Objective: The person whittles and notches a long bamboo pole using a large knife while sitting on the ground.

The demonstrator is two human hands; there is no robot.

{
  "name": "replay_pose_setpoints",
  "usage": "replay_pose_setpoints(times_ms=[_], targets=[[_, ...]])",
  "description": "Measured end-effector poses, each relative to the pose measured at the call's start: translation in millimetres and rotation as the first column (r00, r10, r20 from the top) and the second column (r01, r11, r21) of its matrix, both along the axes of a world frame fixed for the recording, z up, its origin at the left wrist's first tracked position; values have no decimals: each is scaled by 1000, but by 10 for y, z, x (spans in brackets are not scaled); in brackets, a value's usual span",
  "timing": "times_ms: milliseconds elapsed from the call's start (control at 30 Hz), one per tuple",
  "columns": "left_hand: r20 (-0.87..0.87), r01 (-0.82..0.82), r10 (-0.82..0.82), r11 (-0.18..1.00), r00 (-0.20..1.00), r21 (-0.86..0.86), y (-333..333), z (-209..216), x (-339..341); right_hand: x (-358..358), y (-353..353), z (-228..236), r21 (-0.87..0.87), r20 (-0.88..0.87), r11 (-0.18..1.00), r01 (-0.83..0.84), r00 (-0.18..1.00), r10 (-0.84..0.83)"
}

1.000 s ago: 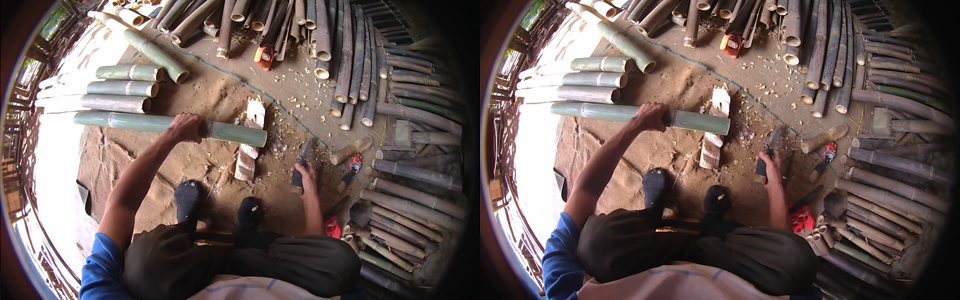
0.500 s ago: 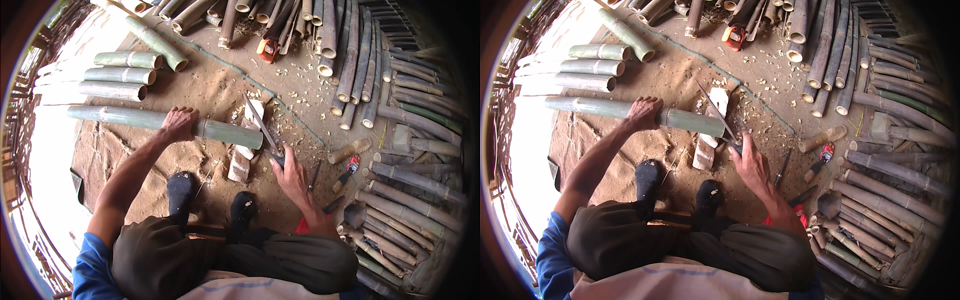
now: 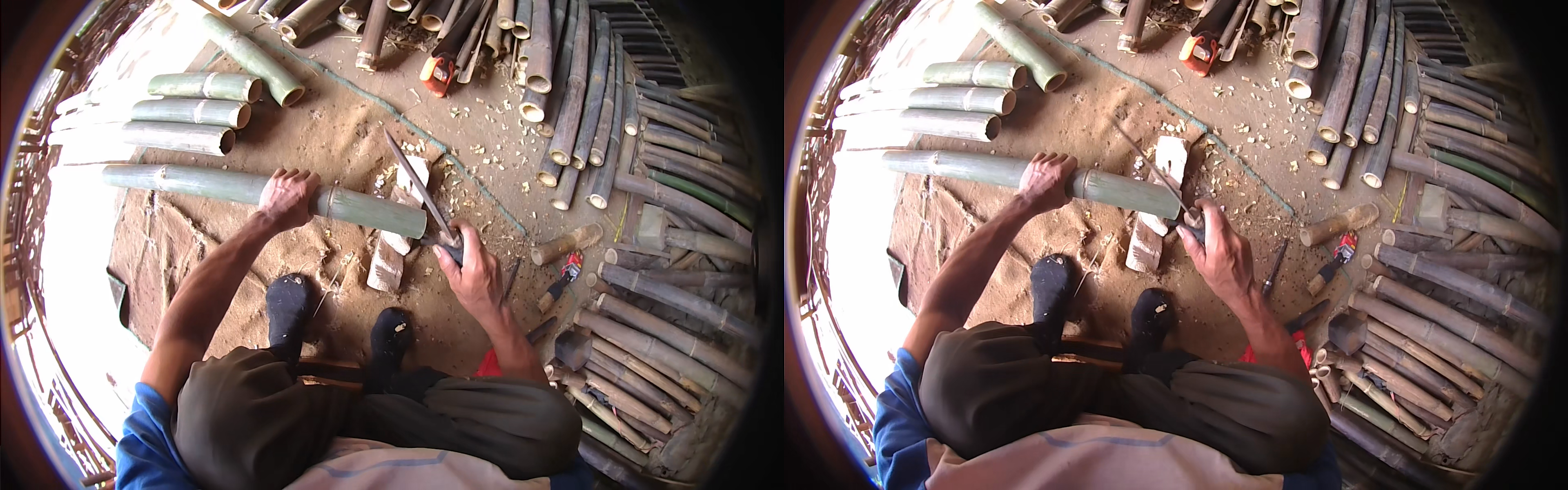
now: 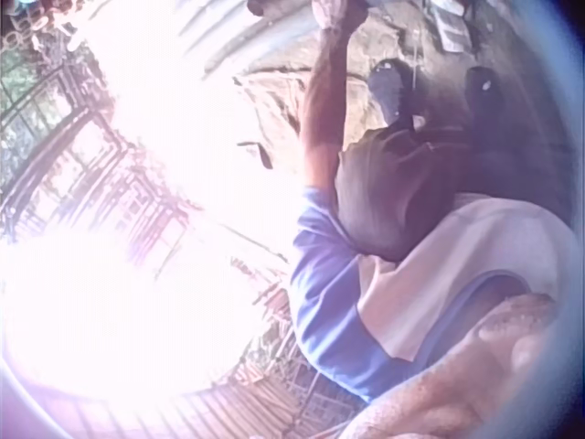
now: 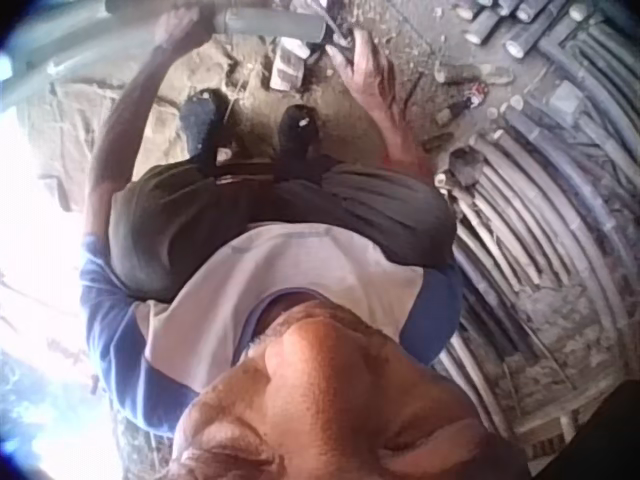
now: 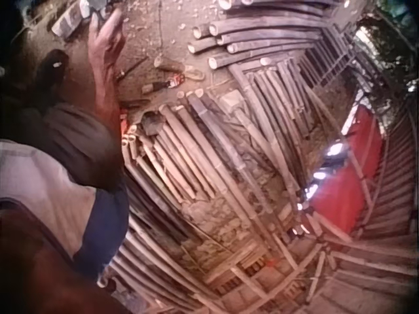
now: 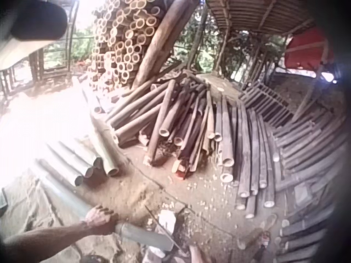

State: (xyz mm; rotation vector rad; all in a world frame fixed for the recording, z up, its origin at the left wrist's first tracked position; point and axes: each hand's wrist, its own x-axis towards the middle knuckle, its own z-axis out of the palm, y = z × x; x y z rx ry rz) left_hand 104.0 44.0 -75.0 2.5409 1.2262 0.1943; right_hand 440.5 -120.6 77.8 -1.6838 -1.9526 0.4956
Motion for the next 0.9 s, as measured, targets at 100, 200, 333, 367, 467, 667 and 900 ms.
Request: replay_pose_setpoints(times_ms=[100,200,333,367,467,667,900], targets=[[27,-3,1,998,1000,61,-35,-14,116,283,6,-547,-366,227,928,70,974,16],[41,-13,9,994,999,106,42,18,124,357,125,-603,-361,366,929,80,928,63],[47,-17,13,996,999,90,-109,-11,4,-76,82,-23,-125,179,990,-58,981,80],[36,-20,17,996,999,88,-82,2,12,-133,99,82,-30,123,996,-86,988,90],[33,-20,17,995,999,101,-37,-1,45,-1,69,-96,-80,159,995,-59,985,72],[23,-16,14,996,1000,88,-157,-124,15,150,161,-393,-421,321,904,67,944,80],[51,-10,4,994,999,113,-27,32,106,179,66,-250,-95,187,994,-54,980,71]])
